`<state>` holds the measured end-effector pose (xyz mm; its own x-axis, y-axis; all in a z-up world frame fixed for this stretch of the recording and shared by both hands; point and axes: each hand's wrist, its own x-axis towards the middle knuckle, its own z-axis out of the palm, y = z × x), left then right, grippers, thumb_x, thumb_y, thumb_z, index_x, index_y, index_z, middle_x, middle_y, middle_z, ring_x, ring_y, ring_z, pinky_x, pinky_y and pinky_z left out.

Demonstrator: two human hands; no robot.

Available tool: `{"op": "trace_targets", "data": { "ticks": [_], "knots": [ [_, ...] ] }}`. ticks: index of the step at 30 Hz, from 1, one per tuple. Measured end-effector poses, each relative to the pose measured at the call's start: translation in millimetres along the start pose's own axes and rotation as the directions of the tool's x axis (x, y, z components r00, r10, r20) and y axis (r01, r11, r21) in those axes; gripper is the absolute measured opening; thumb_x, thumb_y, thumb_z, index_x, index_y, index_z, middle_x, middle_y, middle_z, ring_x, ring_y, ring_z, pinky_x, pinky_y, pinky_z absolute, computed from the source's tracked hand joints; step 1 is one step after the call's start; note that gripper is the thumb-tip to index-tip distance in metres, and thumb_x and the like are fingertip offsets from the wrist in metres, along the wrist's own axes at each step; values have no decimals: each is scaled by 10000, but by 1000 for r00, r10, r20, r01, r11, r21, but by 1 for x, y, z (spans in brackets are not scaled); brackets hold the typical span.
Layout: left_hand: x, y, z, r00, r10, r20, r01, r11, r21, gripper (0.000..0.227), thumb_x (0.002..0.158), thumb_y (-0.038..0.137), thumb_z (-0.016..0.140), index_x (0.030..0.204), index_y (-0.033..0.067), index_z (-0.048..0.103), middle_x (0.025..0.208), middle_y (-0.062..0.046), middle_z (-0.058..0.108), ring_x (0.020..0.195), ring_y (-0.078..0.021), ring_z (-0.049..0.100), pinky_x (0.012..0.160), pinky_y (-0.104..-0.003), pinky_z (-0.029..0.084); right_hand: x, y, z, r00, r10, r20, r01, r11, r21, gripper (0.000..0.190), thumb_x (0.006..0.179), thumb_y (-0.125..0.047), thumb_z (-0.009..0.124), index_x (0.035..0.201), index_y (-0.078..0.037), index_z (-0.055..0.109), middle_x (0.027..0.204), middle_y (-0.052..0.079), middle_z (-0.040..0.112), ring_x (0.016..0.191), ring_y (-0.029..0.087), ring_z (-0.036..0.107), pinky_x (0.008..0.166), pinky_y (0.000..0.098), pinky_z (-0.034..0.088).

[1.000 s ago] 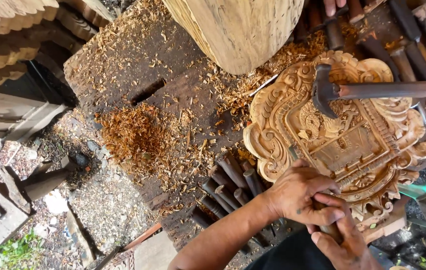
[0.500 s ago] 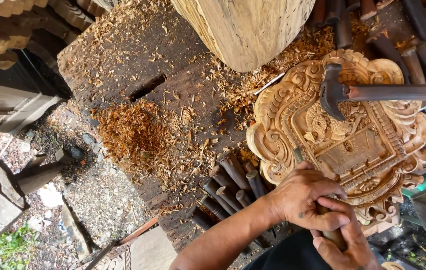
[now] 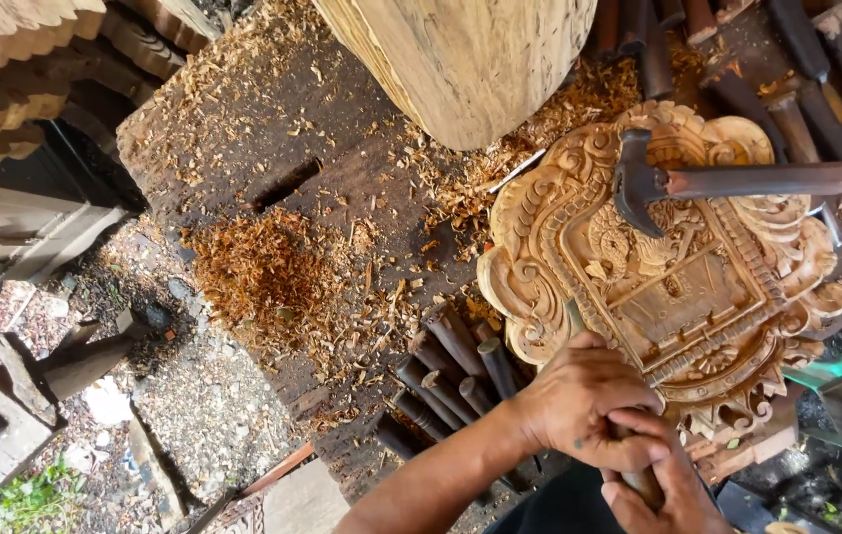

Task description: The person carves an intricate wooden plaque using a hammer and various chisels, occasionally clearing wood shavings from the workbench by hand.

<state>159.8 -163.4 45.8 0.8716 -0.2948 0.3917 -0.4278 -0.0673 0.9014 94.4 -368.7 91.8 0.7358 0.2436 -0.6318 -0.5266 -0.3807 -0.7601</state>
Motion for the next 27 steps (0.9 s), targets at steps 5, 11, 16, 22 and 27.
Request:
{"op": "trace_targets", "data": {
  "ticks": [5, 11, 16, 22, 27],
  "knots": [
    [10, -9, 6, 1000, -14, 19, 15, 999, -41, 530, 949, 670, 520, 946, 177, 714, 714, 7, 646, 625, -123, 581, 694, -279, 363, 3, -9, -2, 1000, 16, 14, -19, 974, 224, 730, 753, 19, 612, 1444, -40, 386, 1312, 215, 561, 1143, 282, 656, 942, 402, 555],
    [22, -1, -8, 999, -1, 38, 2, 1000, -23, 557, 934, 660, 553, 1104, 148, 694, 867, -24, 717, 751, -143, 669, 766, -287, 428, 10, -11, -17, 973, -207, 100, 168, 938, 303, 705, 825, 1, 665, 1480, 3, 406, 1253, 230, 565, 1028, 271, 681, 846, 413, 603],
    [31, 11, -41, 999, 25, 42, -20, 993, -117, 544, 1012, 471, 559, 1384, 74, 569, 1252, -116, 702, 1119, -207, 700, 1039, -348, 526, 34, -61, -55, 870, -437, 227, 329, 859, 391, 508, 1014, -207, 683, 1417, 31, 488, 1024, 180, 682, 830, 210, 688, 696, 315, 607],
    [49, 17, -81, 993, -120, 14, 118, 988, 100, 435, 1016, 152, 538, 1428, 11, 541, 1168, -161, 721, 1056, -254, 727, 1004, -399, 590, 117, -160, -65, 673, -634, 382, 736, 628, -254, 215, 956, -211, 646, 1117, -69, 664, 734, 15, 641, 478, 78, 570, 392, 202, 436],
    [62, 13, -101, 907, -422, -1, 391, 839, 379, 313, 940, 154, 678, 1180, -37, 613, 852, -188, 742, 754, -337, 729, 713, -447, 592, 150, -260, -30, 752, -315, 579, 652, 479, -587, 300, 909, -388, 677, 1055, -127, 661, 652, 57, 673, 471, 174, 629, 424, 326, 532]
  ]
}}
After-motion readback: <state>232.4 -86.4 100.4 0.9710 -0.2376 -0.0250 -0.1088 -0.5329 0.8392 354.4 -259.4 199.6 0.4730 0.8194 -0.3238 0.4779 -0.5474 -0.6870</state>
